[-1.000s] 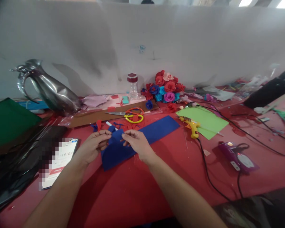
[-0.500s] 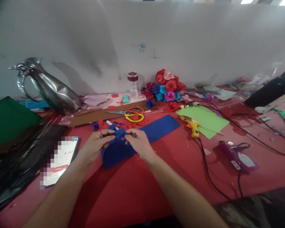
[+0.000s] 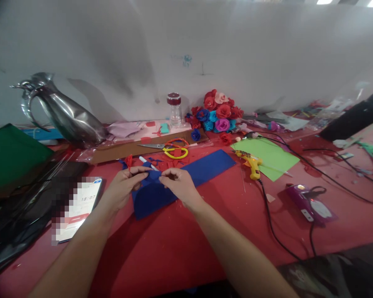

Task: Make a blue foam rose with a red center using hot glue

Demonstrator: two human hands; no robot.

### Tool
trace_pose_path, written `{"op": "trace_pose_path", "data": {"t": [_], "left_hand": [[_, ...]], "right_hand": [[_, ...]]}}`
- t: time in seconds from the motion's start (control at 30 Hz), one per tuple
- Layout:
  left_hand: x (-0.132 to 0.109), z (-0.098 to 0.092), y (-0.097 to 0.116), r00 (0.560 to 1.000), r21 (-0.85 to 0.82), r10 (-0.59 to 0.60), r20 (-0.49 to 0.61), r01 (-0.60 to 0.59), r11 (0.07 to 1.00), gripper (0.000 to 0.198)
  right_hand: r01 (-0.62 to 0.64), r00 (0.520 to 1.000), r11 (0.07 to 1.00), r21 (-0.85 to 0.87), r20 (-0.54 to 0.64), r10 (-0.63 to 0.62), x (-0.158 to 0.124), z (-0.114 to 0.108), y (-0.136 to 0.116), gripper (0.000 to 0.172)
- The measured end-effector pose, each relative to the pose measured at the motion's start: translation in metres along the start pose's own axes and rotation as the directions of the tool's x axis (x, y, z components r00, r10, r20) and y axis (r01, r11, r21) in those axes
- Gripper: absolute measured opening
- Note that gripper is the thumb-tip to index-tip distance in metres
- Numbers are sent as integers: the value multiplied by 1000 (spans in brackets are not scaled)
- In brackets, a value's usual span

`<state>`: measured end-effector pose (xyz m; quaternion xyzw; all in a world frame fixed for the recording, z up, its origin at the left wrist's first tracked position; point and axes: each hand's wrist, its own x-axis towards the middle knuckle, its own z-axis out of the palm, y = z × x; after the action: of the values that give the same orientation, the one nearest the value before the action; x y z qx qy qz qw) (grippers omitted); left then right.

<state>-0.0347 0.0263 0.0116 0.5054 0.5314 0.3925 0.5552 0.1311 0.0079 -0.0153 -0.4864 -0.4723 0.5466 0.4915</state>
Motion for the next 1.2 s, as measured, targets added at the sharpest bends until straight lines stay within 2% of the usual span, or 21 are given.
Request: {"op": "trace_pose_path", "data": {"t": [0.2,0.3,0.43,0.57,0.87,0.97,1.1,1.2], "left_hand": [[0,1,1,998,24,49,51,-50,998,19],[0,2,1,997,-5,56,60,-56,998,20],[-2,5,2,997,-34,18,74,-15,999,32],[-4,7,1,998,-43,-2,60,5,999,29],[-1,4,-1,996,5,47,75,-47,999,34],[-1,4,-2,991,78,81,104,-89,993,36],[-3,4,-1,984,299,113,139,-151,942,38],[-6,6,1,974,400,178,137,-219,890,28]], "right_hand": [[2,998,1000,-20,58,-1,-1,1,1,11],[22,1000,999,-35,20,-22,-1,0,1,12],[32,999,999,-35,-25,-33,-1,0,1,11],[43,997,999,-33,-56,-44,-1,0,2,12],[44,998,998,-52,-39,-46,-2,1,-1,12],[71,997,995,-66,-39,-74,-2,0,-4,16],[80,996,993,-91,-18,-82,0,-2,-3,17],[77,997,993,-89,-6,-78,1,-2,0,15]]}}
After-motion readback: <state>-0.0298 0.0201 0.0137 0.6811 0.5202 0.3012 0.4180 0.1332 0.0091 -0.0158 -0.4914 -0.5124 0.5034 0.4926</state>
